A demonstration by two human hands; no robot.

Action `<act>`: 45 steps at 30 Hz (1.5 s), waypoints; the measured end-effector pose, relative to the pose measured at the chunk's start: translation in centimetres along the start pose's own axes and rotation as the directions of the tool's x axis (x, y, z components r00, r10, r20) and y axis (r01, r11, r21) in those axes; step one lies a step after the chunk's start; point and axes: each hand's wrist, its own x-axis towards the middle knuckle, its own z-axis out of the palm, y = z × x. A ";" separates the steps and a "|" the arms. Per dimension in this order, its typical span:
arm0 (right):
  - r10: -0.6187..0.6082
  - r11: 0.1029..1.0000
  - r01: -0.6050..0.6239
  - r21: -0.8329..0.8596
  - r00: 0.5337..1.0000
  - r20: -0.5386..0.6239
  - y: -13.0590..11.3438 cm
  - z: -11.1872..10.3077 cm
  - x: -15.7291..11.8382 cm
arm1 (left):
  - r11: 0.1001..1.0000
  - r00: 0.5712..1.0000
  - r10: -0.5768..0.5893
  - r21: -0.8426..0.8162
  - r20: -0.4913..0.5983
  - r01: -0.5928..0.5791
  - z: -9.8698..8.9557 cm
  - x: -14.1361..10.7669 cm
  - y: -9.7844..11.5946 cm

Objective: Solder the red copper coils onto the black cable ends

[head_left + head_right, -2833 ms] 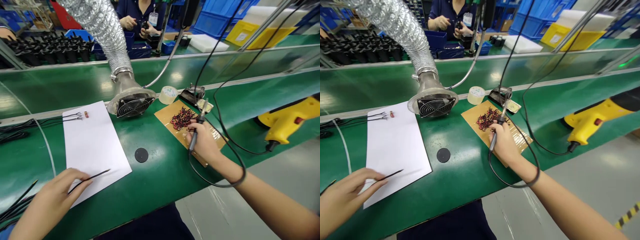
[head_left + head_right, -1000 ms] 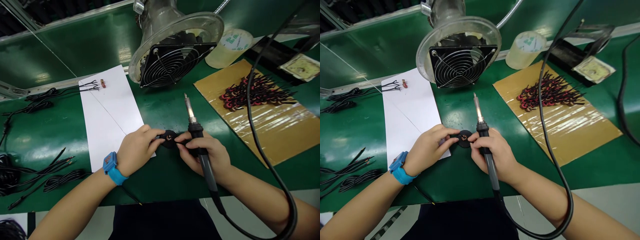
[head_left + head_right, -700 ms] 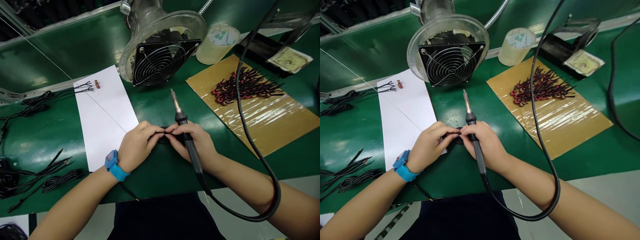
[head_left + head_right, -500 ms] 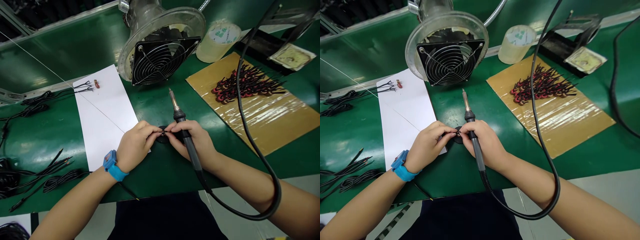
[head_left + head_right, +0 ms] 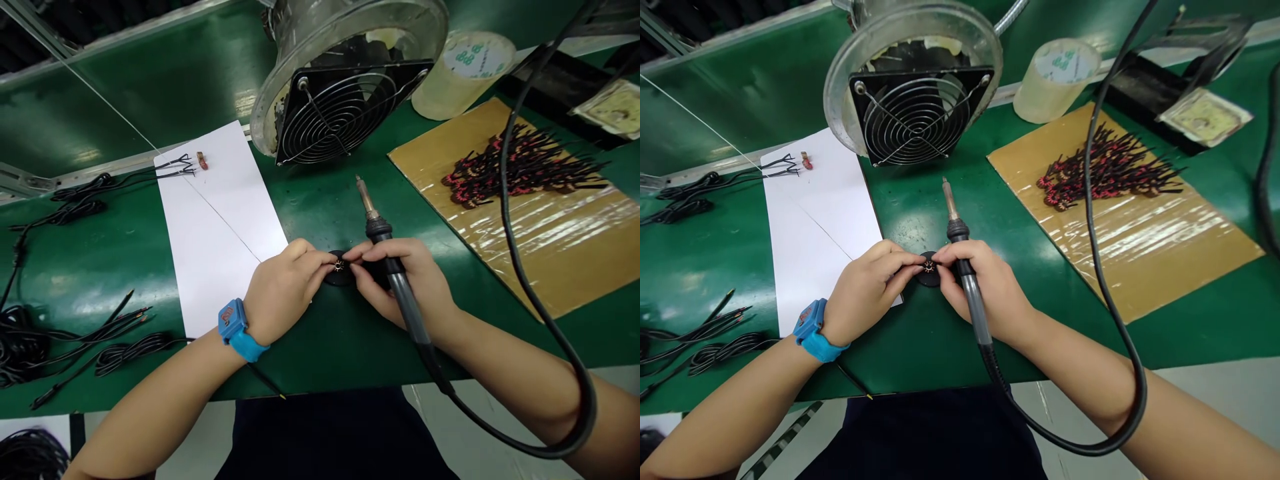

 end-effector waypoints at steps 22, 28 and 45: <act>-0.367 0.913 0.380 -0.151 0.924 0.107 -0.5 -0.2 0.2 | 0.821 0.883 -0.319 -0.366 0.344 0.439 -1.9 1.5 0.6; -0.491 0.789 0.535 -0.301 0.845 0.214 -0.9 -0.9 0.4 | 0.785 0.869 -0.322 -0.408 0.377 0.467 -1.7 1.5 0.2; -0.185 0.981 0.182 -0.059 0.982 -0.038 0.0 -0.9 0.4 | 0.800 0.882 -0.350 -0.389 0.314 0.456 -1.5 0.9 0.6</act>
